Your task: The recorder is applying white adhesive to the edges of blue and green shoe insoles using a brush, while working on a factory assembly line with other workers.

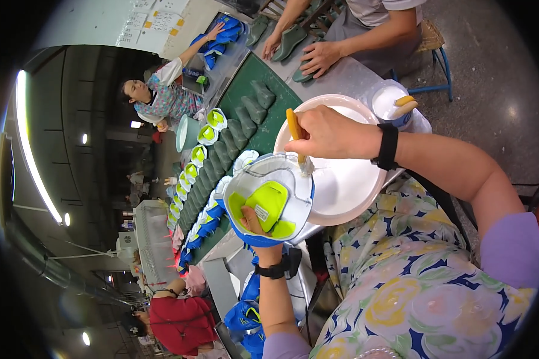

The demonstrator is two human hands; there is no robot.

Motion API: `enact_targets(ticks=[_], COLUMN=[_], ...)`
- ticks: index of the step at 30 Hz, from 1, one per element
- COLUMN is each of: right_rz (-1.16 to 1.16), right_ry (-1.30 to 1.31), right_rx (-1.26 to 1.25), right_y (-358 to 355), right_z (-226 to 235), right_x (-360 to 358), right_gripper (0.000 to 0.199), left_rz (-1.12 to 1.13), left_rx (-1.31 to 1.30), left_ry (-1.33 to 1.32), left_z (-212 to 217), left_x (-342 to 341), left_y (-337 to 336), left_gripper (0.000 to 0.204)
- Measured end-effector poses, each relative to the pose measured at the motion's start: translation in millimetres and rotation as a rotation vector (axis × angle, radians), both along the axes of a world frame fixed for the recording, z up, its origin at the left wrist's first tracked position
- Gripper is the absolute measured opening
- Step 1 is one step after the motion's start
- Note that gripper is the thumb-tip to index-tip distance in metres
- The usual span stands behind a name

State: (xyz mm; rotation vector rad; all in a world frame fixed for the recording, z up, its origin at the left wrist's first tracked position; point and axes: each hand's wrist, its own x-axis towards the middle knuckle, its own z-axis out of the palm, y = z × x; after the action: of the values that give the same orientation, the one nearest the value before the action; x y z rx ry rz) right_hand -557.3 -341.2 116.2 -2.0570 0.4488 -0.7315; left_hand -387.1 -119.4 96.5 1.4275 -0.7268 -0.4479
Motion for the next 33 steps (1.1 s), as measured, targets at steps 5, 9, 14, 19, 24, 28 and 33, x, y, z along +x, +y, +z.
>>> enact_targets(ticks=[5,9,14,19,24,28,33], right_rz=[-0.077,-0.071,0.032,0.048,0.176,0.392,0.387], right_ry=[0.006,-0.025,0.05,-0.148,-0.327,-0.57,-0.511], right_rx=[0.279,0.358,0.431,0.27,0.029,-0.006,-0.208], right_y=[16.9,36.5,47.8,34.5,20.7,35.6,39.2], right_z=[-12.7,-21.5,-17.9,-15.9,-14.1,-6.4,-14.5], right_x=[5.7,8.3,4.4,-7.7,-12.7,-5.5,22.6], right_gripper=[0.041,0.04,0.044,0.036,0.019,0.017,0.02], left_rz=[0.14,0.335,0.202,0.065,-0.421,-0.602,-0.584], left_rx=[0.002,0.152,-0.187,0.248,0.292,0.178,0.298], left_ry=[-0.085,-0.898,-0.779,-0.717,0.952,1.106,0.306], left_z=[-25.4,-24.1,-33.6,-28.8,-42.5,-58.1,-64.7], left_x=[10.1,13.2,32.3,57.8,52.2,3.6,-6.6], left_y=[4.2,0.0,5.0,19.3,22.4,18.1,27.0], left_gripper=[0.042,0.051,0.057,0.041,0.028,0.03,0.027])
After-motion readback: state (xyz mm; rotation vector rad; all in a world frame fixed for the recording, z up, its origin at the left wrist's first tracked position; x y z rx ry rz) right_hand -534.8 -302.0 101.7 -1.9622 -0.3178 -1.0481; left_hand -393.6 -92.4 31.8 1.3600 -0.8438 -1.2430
